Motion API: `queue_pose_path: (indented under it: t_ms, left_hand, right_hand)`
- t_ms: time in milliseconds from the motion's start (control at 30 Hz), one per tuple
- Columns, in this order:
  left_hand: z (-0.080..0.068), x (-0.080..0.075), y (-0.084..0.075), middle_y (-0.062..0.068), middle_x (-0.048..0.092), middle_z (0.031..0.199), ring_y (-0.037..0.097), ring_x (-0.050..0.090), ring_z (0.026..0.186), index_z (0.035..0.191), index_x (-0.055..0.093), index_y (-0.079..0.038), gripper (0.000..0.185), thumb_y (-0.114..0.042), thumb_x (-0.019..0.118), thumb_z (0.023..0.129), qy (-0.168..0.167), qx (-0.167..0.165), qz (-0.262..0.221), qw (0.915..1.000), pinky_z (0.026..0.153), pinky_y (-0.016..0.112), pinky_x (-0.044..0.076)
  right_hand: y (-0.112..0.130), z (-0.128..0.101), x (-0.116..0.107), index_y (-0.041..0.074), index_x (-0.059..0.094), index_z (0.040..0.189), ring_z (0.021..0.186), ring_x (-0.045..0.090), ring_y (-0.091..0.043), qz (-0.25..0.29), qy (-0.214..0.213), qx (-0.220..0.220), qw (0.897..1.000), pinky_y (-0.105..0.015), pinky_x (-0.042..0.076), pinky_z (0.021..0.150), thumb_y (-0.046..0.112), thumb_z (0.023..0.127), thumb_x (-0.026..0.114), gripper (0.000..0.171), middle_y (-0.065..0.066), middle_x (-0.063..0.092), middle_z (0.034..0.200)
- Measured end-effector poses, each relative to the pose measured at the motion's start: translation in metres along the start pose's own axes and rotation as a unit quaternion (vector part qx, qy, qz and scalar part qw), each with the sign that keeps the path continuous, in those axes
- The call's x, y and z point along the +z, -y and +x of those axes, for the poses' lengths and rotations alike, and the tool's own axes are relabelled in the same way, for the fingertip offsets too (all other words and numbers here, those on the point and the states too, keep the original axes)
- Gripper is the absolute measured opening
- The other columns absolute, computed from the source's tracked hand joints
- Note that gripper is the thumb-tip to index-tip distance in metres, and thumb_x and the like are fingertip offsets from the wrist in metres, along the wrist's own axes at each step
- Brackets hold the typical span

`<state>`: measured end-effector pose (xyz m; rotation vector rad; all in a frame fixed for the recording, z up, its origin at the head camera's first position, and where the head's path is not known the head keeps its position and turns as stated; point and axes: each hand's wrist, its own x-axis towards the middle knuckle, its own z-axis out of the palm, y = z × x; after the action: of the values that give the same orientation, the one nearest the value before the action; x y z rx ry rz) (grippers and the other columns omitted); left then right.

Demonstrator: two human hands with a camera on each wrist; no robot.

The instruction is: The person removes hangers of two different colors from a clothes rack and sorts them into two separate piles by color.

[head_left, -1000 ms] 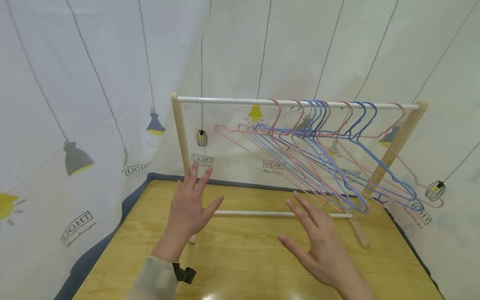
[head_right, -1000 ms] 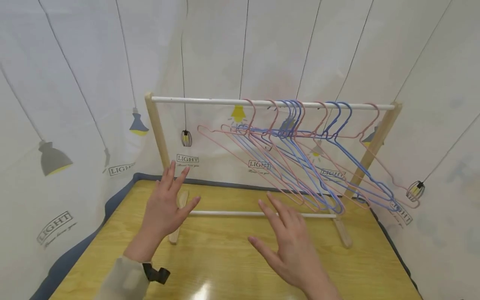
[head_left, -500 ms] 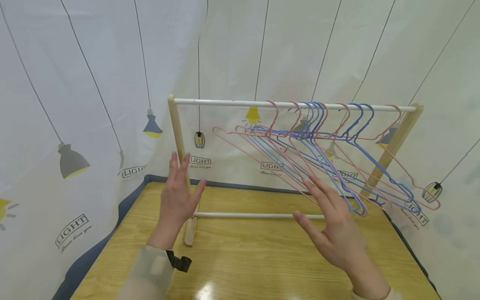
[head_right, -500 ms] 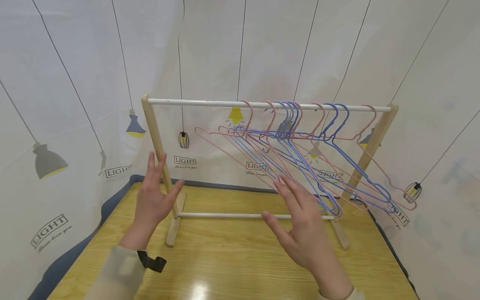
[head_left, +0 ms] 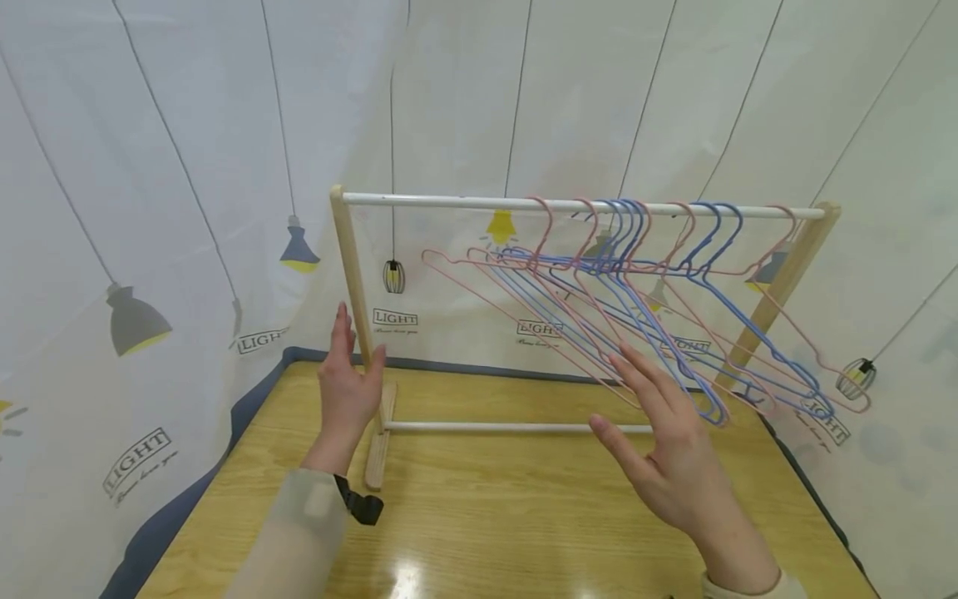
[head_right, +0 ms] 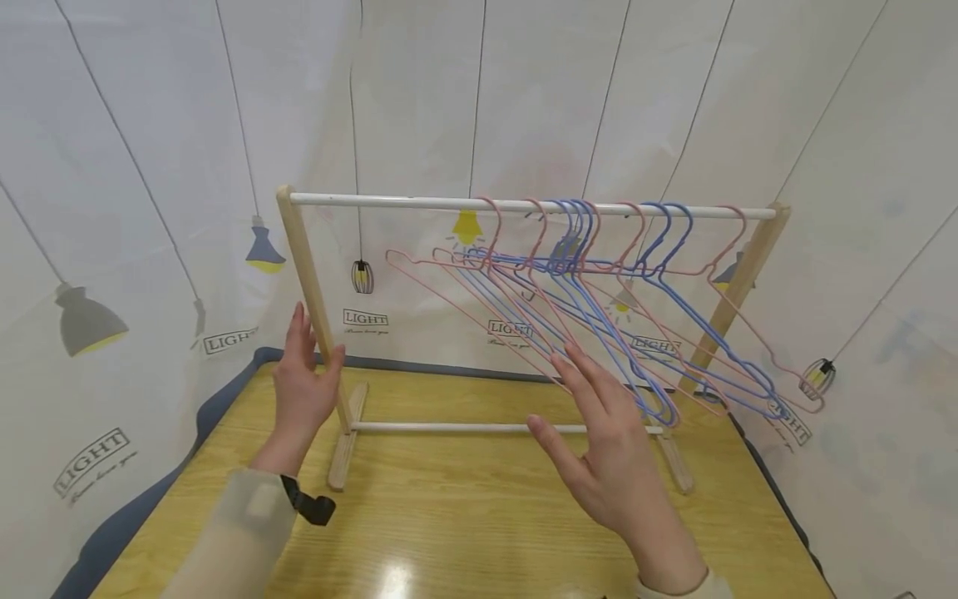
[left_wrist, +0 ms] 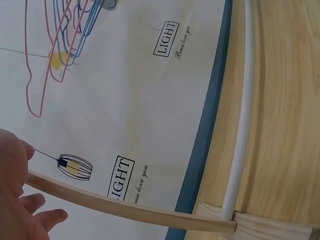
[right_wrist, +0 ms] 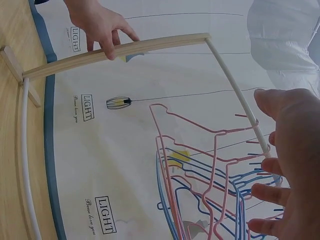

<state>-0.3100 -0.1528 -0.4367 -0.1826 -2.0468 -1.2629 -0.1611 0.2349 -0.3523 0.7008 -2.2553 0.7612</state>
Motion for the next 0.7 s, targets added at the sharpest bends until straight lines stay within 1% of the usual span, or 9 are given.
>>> queue_pose_path:
  t_ms: [100,200,300,367,433,500,567,633,700]
  left_hand:
    - [0.001,0.004,0.005,0.019,0.052,0.155,0.040,0.060,0.131,0.169,0.028,-0.018,0.078,-0.005,0.068,0.103,0.007,-0.014,-0.015,0.9998,0.101,0.051,0.052]
    - [0.001,0.006,0.009,0.021,0.063,0.143,0.037,0.068,0.120,0.163,0.041,-0.014,0.063,-0.003,0.064,0.105,0.016,-0.024,-0.022,0.9994,0.092,0.050,0.057]
    - [0.000,0.007,0.013,0.022,0.067,0.136,0.037,0.070,0.116,0.155,0.053,-0.011,0.050,-0.003,0.061,0.107,0.021,-0.028,-0.017,0.9992,0.088,0.052,0.059]
    - [0.000,0.007,0.015,0.023,0.068,0.134,0.038,0.070,0.115,0.153,0.054,-0.010,0.047,-0.004,0.060,0.107,0.024,-0.028,-0.007,0.9993,0.087,0.053,0.059]
    - [-0.001,0.008,0.015,0.024,0.069,0.132,0.038,0.071,0.113,0.153,0.054,-0.009,0.046,-0.005,0.060,0.108,0.027,-0.028,0.004,0.9992,0.085,0.054,0.059]
    - [-0.001,0.009,0.015,0.025,0.072,0.124,0.038,0.075,0.100,0.152,0.055,-0.009,0.044,-0.006,0.060,0.108,0.028,-0.027,0.015,0.9991,0.078,0.053,0.060]
    - [-0.001,0.009,0.014,0.025,0.074,0.117,0.035,0.074,0.087,0.150,0.055,-0.008,0.042,-0.007,0.060,0.108,0.030,-0.027,0.024,0.9989,0.071,0.051,0.059]
    - [-0.001,0.009,0.014,0.024,0.075,0.110,0.032,0.071,0.075,0.147,0.057,-0.008,0.038,-0.008,0.060,0.109,0.030,-0.027,0.031,0.9987,0.065,0.048,0.056]
    - [-0.001,0.008,0.014,0.024,0.075,0.109,0.030,0.069,0.072,0.146,0.057,-0.008,0.037,-0.008,0.059,0.109,0.033,-0.028,0.034,0.9985,0.063,0.047,0.056]
  right_hand:
    - [-0.001,0.000,-0.001,0.009,0.046,0.160,0.148,0.040,-0.034,0.001,-0.002,0.001,1.000,-0.053,0.030,0.119,0.017,0.092,0.080,0.076,-0.011,0.040,0.166]
    - [-0.003,0.002,-0.001,0.007,0.046,0.159,0.149,0.040,-0.034,0.007,-0.004,-0.003,1.000,-0.046,0.029,0.121,0.016,0.092,0.079,0.075,-0.014,0.042,0.164]
    - [-0.008,0.006,0.001,0.006,0.046,0.159,0.148,0.041,-0.035,0.023,-0.010,-0.015,1.000,-0.039,0.028,0.121,0.013,0.093,0.079,0.074,-0.016,0.043,0.163]
    - [-0.012,0.010,0.004,0.003,0.047,0.157,0.147,0.042,-0.037,0.038,-0.019,-0.027,0.999,-0.037,0.029,0.121,0.010,0.092,0.079,0.072,-0.017,0.046,0.161]
    - [-0.017,0.013,0.006,0.002,0.048,0.156,0.146,0.043,-0.039,0.044,-0.024,-0.028,0.998,-0.035,0.030,0.120,0.007,0.092,0.079,0.071,-0.018,0.047,0.159]
    - [-0.023,0.014,0.009,0.003,0.049,0.156,0.145,0.045,-0.038,0.048,-0.027,-0.014,0.998,-0.032,0.032,0.119,0.005,0.092,0.079,0.070,-0.016,0.048,0.159]
    - [-0.028,0.015,0.012,0.004,0.050,0.156,0.143,0.049,-0.037,0.042,-0.026,0.011,0.999,-0.033,0.037,0.116,0.004,0.094,0.078,0.068,-0.015,0.050,0.158]
    - [-0.032,0.016,0.016,0.005,0.050,0.156,0.140,0.052,-0.036,0.037,-0.021,0.039,0.998,-0.040,0.043,0.113,0.005,0.095,0.077,0.066,-0.015,0.053,0.156]
    - [-0.036,0.016,0.019,0.004,0.052,0.154,0.134,0.057,-0.038,0.035,-0.017,0.063,0.997,-0.049,0.048,0.106,0.008,0.098,0.076,0.062,-0.017,0.057,0.151]
